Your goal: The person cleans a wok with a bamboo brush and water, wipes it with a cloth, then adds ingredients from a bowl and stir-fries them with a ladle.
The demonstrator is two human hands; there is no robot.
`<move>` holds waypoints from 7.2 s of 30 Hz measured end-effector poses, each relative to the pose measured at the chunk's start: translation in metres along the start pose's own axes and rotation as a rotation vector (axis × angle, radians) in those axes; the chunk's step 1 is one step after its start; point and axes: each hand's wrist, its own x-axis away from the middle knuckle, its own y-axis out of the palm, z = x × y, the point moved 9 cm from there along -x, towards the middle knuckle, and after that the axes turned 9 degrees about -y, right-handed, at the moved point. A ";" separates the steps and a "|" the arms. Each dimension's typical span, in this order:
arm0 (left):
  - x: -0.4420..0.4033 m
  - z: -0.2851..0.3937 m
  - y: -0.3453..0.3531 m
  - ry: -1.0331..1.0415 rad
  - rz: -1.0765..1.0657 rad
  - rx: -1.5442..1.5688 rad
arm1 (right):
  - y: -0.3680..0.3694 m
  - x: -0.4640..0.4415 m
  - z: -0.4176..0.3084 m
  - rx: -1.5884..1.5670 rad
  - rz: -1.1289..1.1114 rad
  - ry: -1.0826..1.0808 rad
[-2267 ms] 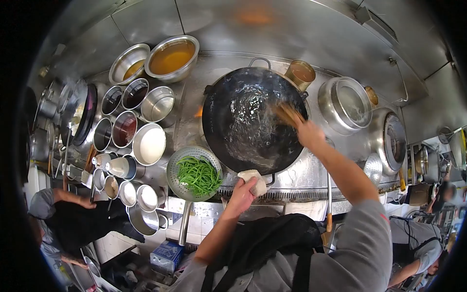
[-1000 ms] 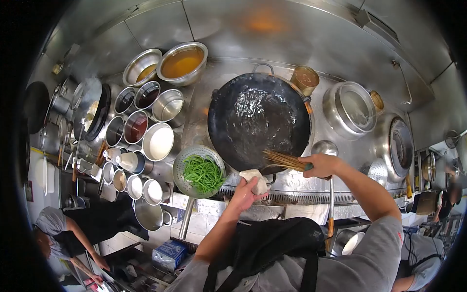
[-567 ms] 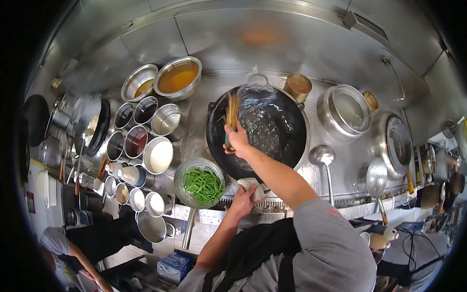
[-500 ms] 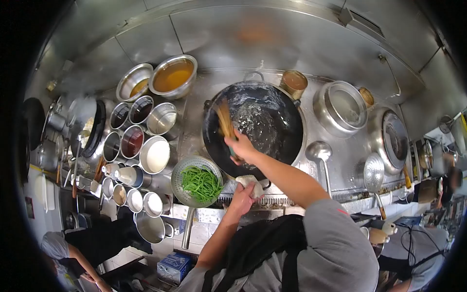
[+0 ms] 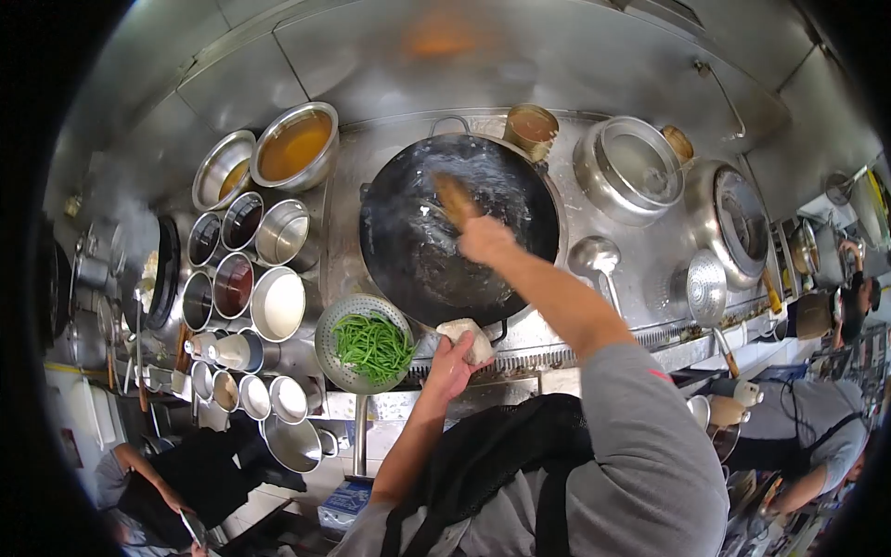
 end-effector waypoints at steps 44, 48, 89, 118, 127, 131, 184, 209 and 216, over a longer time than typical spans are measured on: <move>-0.004 0.000 0.002 0.043 0.050 -0.100 | 0.008 0.141 0.121 -0.064 -0.535 -0.083; 0.000 0.003 0.009 0.037 0.153 -0.077 | -0.095 0.185 0.174 -0.135 -0.195 0.149; 0.074 -0.027 0.141 1.130 0.827 -1.572 | -0.035 0.276 0.147 -1.987 -0.090 -0.174; 0.003 0.019 0.009 0.292 0.258 -0.186 | -0.211 0.378 0.188 -0.482 0.936 -0.261; -0.021 -0.010 0.000 -0.037 0.192 -0.155 | 0.125 0.448 0.236 -0.431 0.420 0.337; -0.019 -0.008 -0.007 0.113 0.213 -0.145 | 0.117 0.466 0.210 -0.282 0.612 0.196; 0.016 0.025 -0.019 0.339 0.236 -0.365 | -0.190 0.095 0.153 -0.113 0.662 0.026; 0.084 0.006 -0.067 0.200 0.144 -0.381 | -0.079 0.212 0.152 -0.802 1.013 0.146; 0.174 -0.009 -0.122 -0.047 0.375 -0.663 | 0.152 0.363 0.203 -0.474 0.354 0.580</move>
